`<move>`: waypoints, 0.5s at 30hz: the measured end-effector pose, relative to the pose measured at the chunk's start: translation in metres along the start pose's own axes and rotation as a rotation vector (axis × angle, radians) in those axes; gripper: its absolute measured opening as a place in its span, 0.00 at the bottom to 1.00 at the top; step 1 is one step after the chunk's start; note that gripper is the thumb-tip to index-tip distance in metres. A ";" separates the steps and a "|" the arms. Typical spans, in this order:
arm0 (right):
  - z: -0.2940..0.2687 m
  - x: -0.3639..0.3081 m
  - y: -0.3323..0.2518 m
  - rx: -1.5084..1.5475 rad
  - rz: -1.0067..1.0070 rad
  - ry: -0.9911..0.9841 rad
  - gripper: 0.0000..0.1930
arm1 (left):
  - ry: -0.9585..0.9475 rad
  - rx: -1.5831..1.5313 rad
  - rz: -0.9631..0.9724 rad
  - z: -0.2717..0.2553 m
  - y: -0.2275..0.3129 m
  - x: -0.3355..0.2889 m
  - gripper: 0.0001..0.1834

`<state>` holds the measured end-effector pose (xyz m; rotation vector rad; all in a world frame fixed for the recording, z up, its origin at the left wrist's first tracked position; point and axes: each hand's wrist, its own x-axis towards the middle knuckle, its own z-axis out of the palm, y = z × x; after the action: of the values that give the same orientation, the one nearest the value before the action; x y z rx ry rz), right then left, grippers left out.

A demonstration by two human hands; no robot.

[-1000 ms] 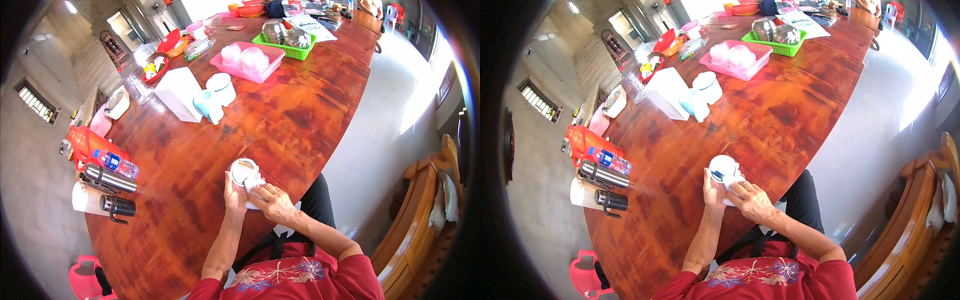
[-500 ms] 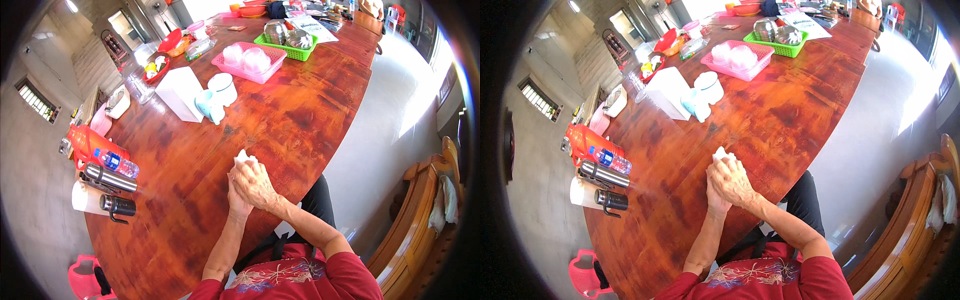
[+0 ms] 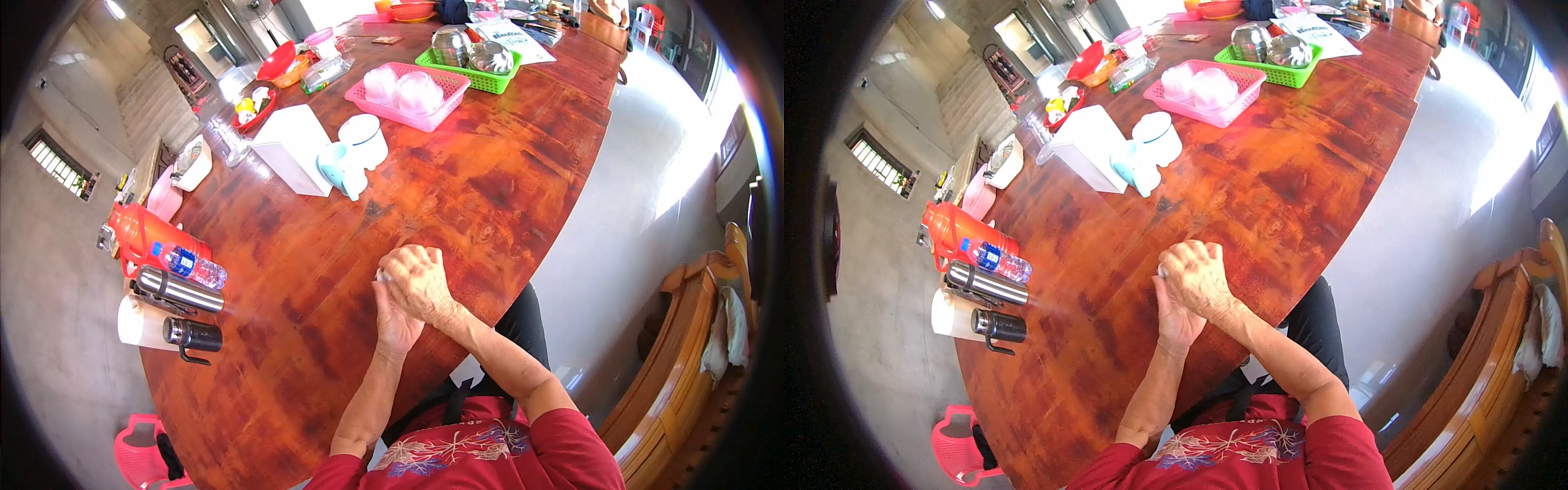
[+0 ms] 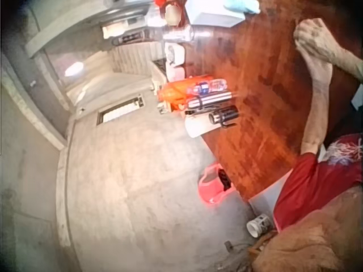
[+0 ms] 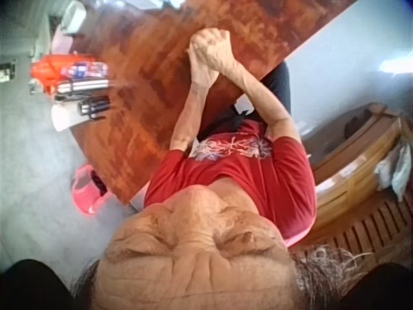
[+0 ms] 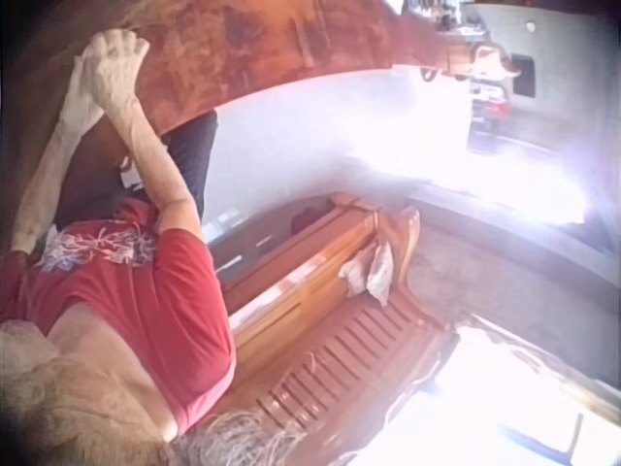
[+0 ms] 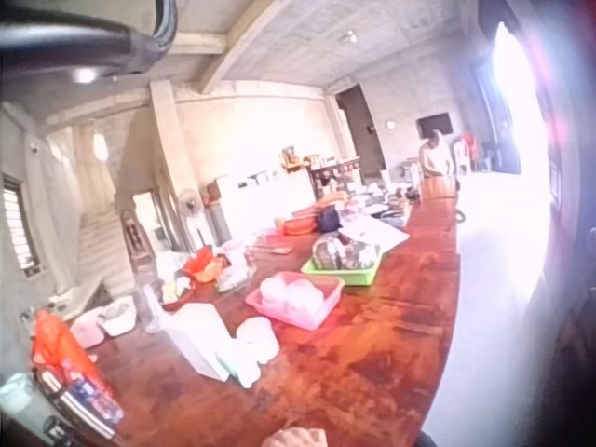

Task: The person wipes several items on a wooden table using a white cloth. They clean a small metal cup, a black mug, a stainless steel thermos, a plastic water bottle, and a white plastic pitcher lid. Each item is wiped thoroughly and then placed back on the table.

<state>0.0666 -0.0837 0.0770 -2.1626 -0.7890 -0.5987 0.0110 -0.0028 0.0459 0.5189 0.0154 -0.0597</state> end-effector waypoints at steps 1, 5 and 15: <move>0.002 0.001 0.002 0.014 0.088 -0.034 0.12 | -0.019 0.019 0.006 -0.006 -0.003 0.000 0.27; 0.017 -0.016 0.041 0.091 0.342 0.021 0.08 | -0.011 0.061 0.070 -0.004 -0.008 0.003 0.22; -0.014 -0.081 -0.017 -0.030 -0.108 -0.139 0.24 | 0.081 0.161 0.037 -0.025 0.010 0.001 0.26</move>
<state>-0.0041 -0.1136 0.0429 -2.2184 -0.9818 -0.5208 0.0126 0.0183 0.0288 0.6826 0.0808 -0.0035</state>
